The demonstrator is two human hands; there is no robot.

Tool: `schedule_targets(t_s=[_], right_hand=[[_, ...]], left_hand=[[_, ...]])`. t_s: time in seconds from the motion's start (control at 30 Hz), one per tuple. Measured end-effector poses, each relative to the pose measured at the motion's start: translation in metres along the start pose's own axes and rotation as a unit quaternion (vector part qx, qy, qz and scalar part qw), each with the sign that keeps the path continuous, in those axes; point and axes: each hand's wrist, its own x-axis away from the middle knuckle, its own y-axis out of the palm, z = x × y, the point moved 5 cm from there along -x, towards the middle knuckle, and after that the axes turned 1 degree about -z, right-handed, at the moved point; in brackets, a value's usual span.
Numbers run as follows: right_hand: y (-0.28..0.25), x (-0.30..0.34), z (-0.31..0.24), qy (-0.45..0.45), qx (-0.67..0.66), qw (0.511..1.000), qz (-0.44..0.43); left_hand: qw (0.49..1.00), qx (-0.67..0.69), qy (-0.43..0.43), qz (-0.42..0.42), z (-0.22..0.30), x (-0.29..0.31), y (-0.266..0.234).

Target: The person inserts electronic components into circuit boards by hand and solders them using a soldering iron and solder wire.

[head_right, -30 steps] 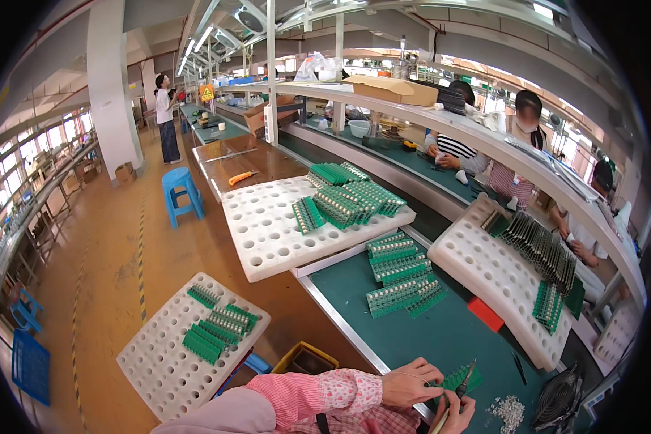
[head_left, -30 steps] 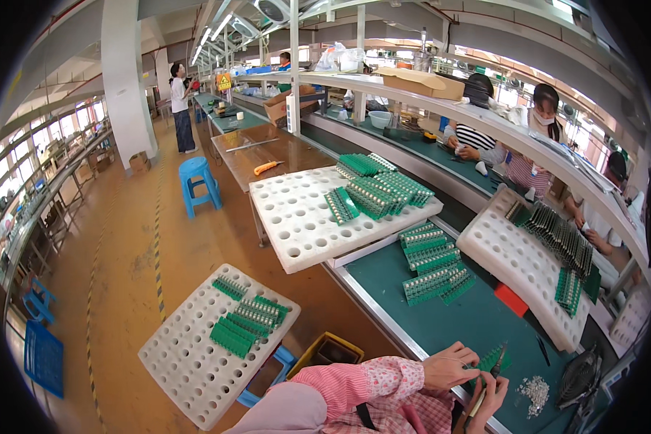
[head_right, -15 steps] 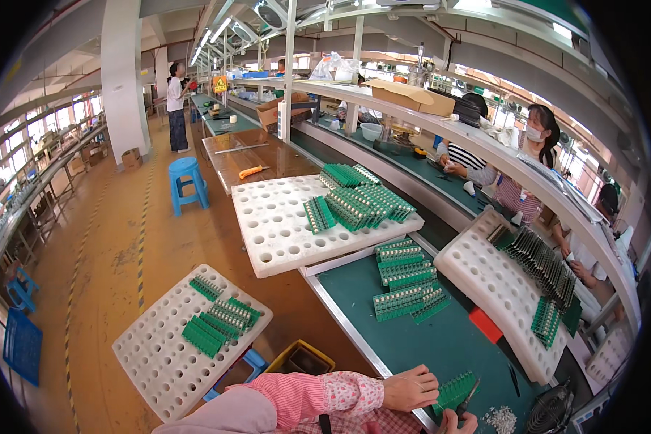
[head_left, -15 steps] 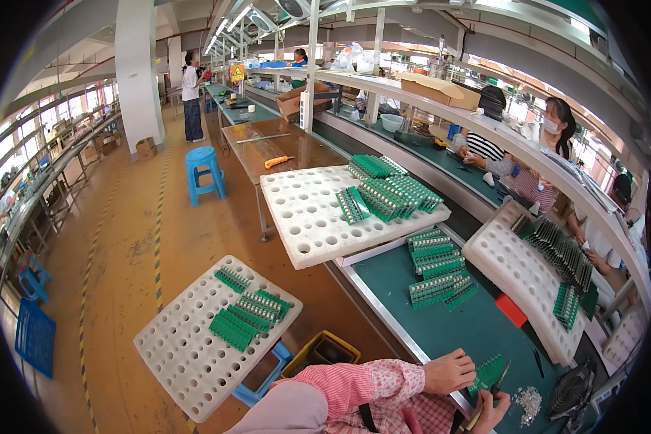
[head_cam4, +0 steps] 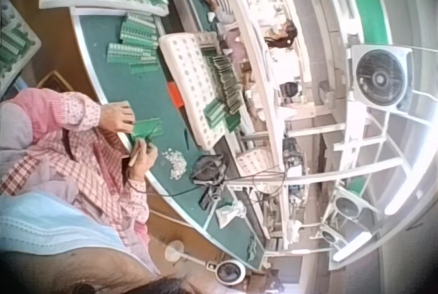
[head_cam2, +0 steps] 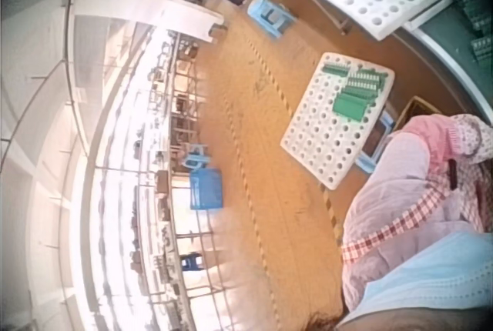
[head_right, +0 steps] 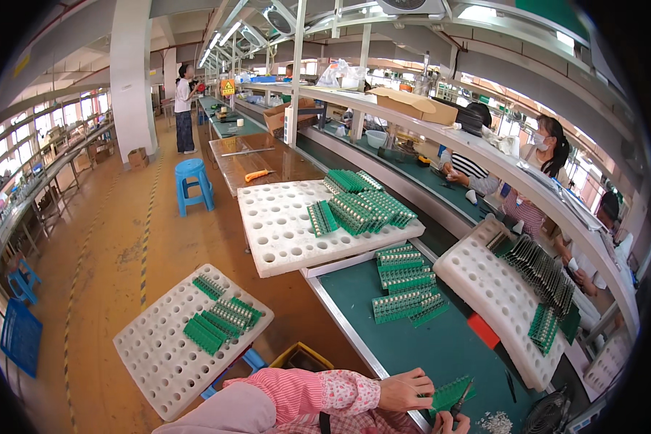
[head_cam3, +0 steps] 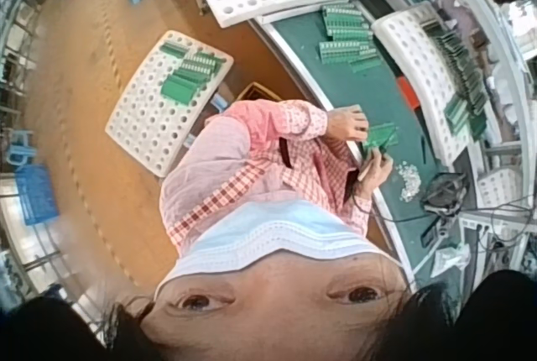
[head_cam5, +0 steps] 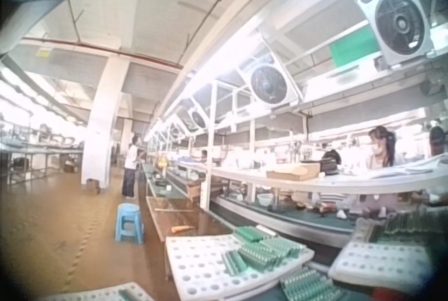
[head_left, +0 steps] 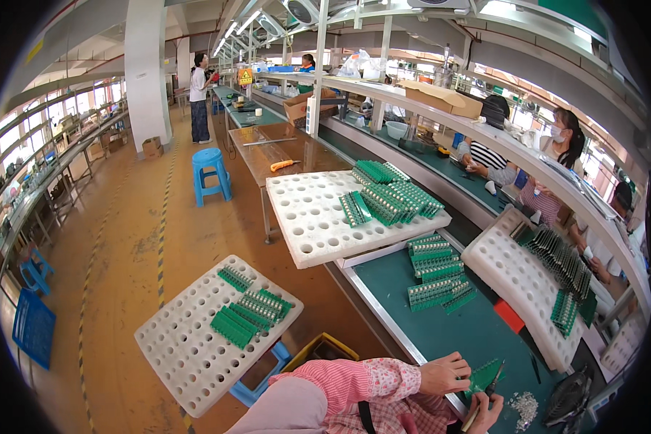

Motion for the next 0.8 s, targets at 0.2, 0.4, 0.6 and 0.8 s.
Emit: schedule_targets(t_s=[0.2,0.4,0.6,0.8], right_hand=[[0.037,0.045,0.074,0.381,-0.31,0.871,-0.02],[-0.011,-0.016,-0.018,-0.022,0.014,1.0,0.0],[0.006,0.01,0.013,0.047,-0.03,0.998,-0.031],[0.001,0.002,0.003,0.007,0.002,0.999,-0.041]], left_hand=[[0.999,-0.005,0.026,0.025,0.001,0.001,0.002],[1.0,-0.013,0.007,0.019,-0.002,0.003,0.006],[0.999,0.002,0.025,0.039,0.002,0.0,-0.001],[0.998,0.02,0.025,0.053,-0.001,0.002,0.002]])
